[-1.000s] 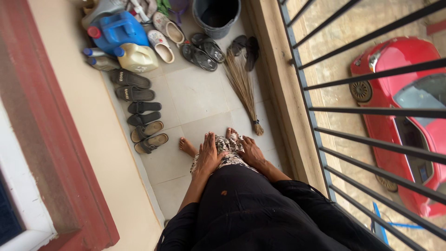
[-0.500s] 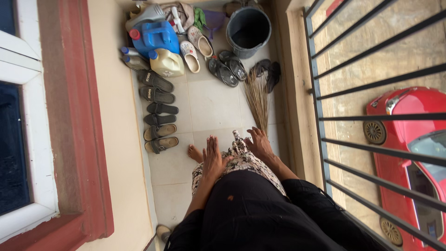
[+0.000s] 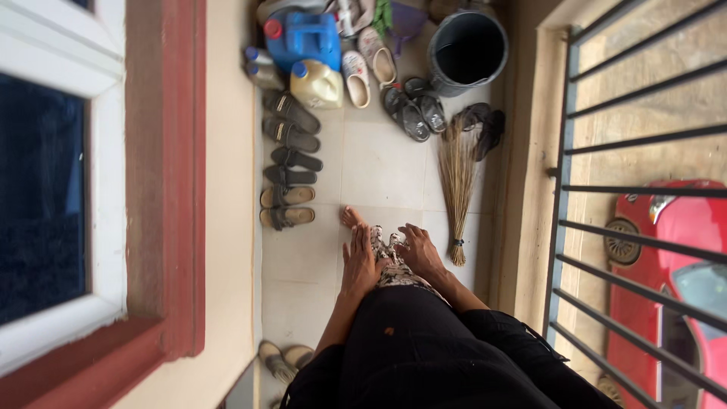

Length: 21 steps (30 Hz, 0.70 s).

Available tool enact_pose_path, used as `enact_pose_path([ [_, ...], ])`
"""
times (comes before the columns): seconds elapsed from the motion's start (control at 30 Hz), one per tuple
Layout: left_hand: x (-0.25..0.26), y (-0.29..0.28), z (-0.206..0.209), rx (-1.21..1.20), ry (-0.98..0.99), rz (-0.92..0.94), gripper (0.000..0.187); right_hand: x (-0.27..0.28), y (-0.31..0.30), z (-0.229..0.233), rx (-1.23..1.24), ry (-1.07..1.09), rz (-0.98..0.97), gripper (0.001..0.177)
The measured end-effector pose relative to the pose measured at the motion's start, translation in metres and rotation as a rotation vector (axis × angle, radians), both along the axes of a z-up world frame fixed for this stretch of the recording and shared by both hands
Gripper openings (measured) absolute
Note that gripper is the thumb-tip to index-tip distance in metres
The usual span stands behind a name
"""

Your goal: The person picks up a mop and a broom from a corner, carries them across the living room to a balcony area, and then retrieves two large plastic containers from the balcony to store them inside a wooden cabinet.

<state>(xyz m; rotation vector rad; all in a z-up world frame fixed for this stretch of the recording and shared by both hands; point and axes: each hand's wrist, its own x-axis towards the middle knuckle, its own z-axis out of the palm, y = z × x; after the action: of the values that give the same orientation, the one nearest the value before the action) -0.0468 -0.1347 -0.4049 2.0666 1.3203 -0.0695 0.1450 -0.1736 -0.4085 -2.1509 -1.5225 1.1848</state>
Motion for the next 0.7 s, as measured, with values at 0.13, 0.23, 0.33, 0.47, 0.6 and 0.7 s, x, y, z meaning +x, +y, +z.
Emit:
enact_pose_path([
  [0.13,-0.015,0.019,0.004,0.073,-0.088,0.059,0.104,-0.008,0.03,0.016,0.01,0.029,0.061,0.054],
  [0.23,-0.019,0.058,0.007,0.065,-0.089,0.093,0.102,-0.01,0.06,0.018,-0.013,-0.028,0.129,0.058],
  [0.33,-0.015,0.083,0.004,0.021,-0.069,0.12,0.099,-0.004,0.096,0.009,0.09,-0.077,0.19,0.056],
  [0.47,-0.007,0.109,-0.005,-0.036,-0.01,0.076,0.096,0.002,0.144,-0.007,0.12,-0.094,0.177,0.055],
  [0.6,-0.001,0.123,-0.018,-0.069,-0.027,0.108,0.094,0.002,0.182,-0.029,0.149,-0.11,0.174,0.054],
  [0.7,0.005,0.143,-0.028,-0.002,-0.057,0.179,0.093,-0.002,0.191,-0.041,0.15,-0.145,0.257,0.06],
])
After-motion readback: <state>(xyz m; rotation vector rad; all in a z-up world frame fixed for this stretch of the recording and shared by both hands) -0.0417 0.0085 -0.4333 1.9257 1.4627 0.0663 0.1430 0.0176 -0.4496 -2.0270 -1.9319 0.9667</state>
